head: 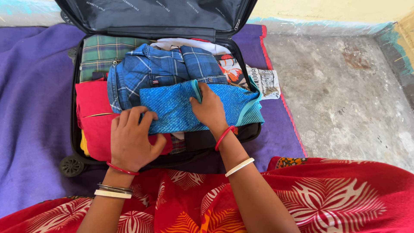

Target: The person packs a suitcase by folding and placing shirts and other items of clothing into it, rearranging them to fit.

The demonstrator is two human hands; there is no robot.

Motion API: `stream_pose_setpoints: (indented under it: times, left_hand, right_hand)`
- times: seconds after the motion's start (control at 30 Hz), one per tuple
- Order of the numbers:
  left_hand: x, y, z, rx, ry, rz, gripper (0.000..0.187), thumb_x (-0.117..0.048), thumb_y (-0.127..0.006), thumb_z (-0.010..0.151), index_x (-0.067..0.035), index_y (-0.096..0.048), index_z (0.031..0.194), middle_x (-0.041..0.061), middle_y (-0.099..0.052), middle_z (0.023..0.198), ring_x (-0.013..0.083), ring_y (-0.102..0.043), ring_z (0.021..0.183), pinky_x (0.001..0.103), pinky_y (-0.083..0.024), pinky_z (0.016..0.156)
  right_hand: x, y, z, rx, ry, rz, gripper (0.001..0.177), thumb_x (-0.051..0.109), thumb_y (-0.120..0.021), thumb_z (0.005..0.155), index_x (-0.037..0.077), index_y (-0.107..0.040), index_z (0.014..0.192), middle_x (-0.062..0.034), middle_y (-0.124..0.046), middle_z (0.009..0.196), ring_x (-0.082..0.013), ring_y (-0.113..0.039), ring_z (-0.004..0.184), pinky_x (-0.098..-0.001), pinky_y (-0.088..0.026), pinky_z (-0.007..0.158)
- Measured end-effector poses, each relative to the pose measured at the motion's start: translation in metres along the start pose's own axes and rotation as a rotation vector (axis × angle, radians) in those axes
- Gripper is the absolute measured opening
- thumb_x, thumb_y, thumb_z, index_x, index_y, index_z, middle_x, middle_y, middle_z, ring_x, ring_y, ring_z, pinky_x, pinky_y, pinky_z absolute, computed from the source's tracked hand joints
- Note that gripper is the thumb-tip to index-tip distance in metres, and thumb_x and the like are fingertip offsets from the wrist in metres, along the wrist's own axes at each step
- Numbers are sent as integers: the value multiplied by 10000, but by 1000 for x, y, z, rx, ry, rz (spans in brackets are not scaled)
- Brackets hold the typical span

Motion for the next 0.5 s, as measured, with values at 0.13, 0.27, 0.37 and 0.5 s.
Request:
stream_pose_setpoints:
  times: [0.13, 0.27, 0.37, 0.5]
  left_hand:
    - [0, -7, 2, 61, 129, -97, 413, -431, -823, 782, -101, -691, 992, 78, -619, 1095, 301, -601, 1022, 464, -463, 805]
    - [10, -20, 1, -70, 318, -271, 308, -304, -700, 1029, -78, -635, 1228, 122, -611, 1234, 337, -642, 1085, 464, -540, 865]
    - [25, -29, 5, -89, 480, -230, 466, -265, -754, 924, -41, -553, 1279, 159, -623, 1186, 375, -662, 1054, 491, -551, 783]
    - [42, -35, 14, 42, 528, -306, 638, -159, -770, 790, -89, -516, 1371, 181, -635, 1138, 346, -649, 843, 442, -529, 702]
  right_hand:
    - [10, 12, -4, -39, -19, -61, 474, 158, -738, 841, 78, -584, 1282, -190, -737, 1073, -404, -714, 982, -481, -549, 825]
    - [46, 36, -20, -192, 119, -232, 562, 80, -736, 789, 73, -551, 1319, -154, -694, 1113, -409, -682, 997, -495, -534, 789]
    - [70, 43, -30, -243, 245, -201, 443, 70, -703, 871, 98, -583, 1296, -139, -658, 1175, -383, -667, 1061, -476, -535, 888]
    - [57, 26, -29, 37, 36, -174, 372, 136, -657, 933, 166, -604, 1300, -90, -670, 1214, -346, -685, 1070, -449, -544, 867]
Point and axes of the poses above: each hand's wrist, its own z-axis towards the middle knuckle, its own y-axis out of the back of the hand, x = y × z, the point moved 6 cm from there along z, towards the middle knuckle
